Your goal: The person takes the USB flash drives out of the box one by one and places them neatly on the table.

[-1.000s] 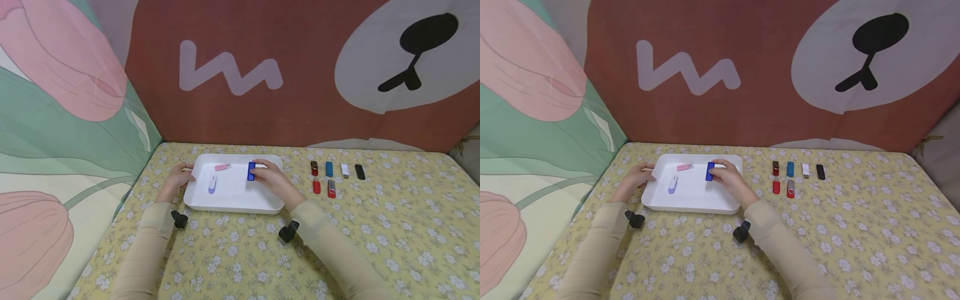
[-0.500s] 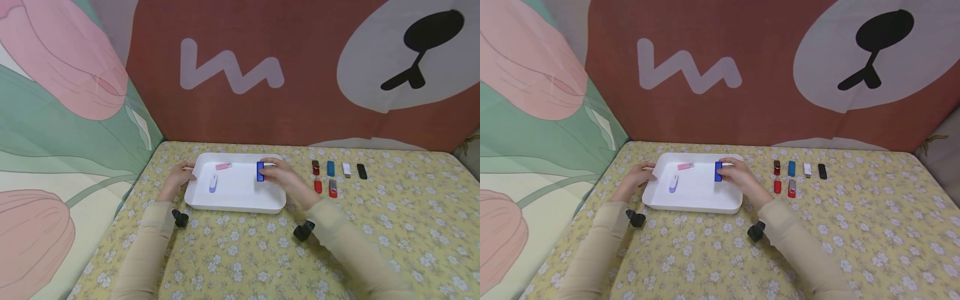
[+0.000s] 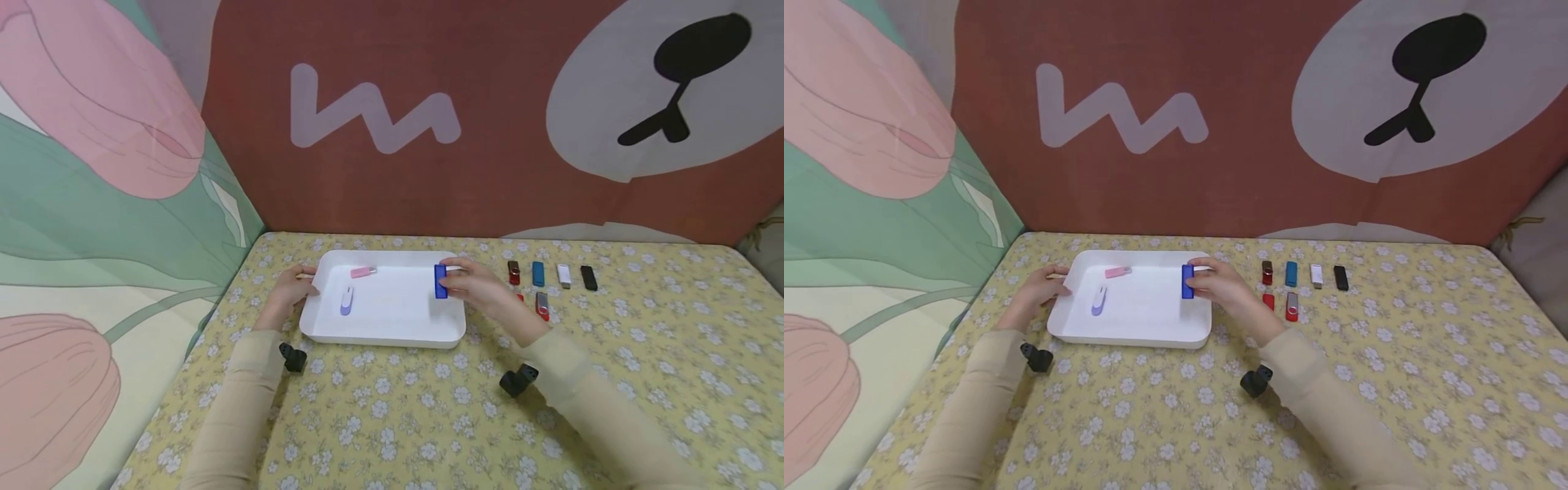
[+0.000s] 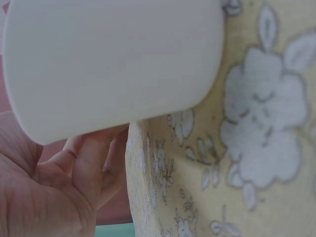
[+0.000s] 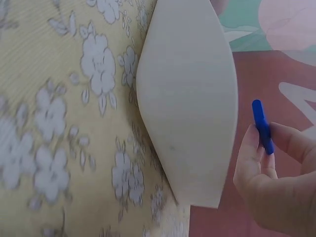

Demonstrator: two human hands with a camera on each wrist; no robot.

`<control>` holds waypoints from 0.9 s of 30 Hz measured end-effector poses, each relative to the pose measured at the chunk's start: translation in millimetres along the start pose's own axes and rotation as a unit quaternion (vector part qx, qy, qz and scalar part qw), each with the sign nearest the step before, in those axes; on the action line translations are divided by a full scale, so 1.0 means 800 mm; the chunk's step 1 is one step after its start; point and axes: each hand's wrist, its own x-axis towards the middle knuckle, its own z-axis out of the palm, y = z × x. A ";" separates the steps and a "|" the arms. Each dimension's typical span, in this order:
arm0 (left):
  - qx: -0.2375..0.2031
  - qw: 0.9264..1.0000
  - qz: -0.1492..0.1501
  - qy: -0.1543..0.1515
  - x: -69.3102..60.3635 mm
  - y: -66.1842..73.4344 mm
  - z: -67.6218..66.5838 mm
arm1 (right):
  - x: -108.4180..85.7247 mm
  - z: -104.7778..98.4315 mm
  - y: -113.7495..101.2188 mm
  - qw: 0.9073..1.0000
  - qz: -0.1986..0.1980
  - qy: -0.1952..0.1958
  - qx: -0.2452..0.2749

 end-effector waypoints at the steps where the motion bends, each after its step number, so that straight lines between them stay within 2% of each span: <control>1: -0.001 1.000 0.000 -0.001 0.000 -0.001 0.000 | -0.001 -0.002 0.000 1.000 0.002 0.000 0.000; 10: -0.014 1.000 0.006 -0.007 -0.002 -0.002 -0.002 | -0.014 -0.035 0.002 0.999 -0.012 -0.013 0.028; 15: -0.016 1.000 -0.001 -0.004 -0.002 -0.002 -0.001 | -0.023 -0.053 0.003 0.999 -0.025 -0.016 0.015; 22: -0.013 1.000 0.001 -0.006 -0.001 -0.002 -0.002 | -0.032 -0.075 0.007 1.000 -0.005 0.002 -0.009; 27: -0.014 1.000 0.003 -0.003 -0.001 -0.004 -0.002 | -0.034 -0.080 0.007 1.000 -0.004 0.005 0.009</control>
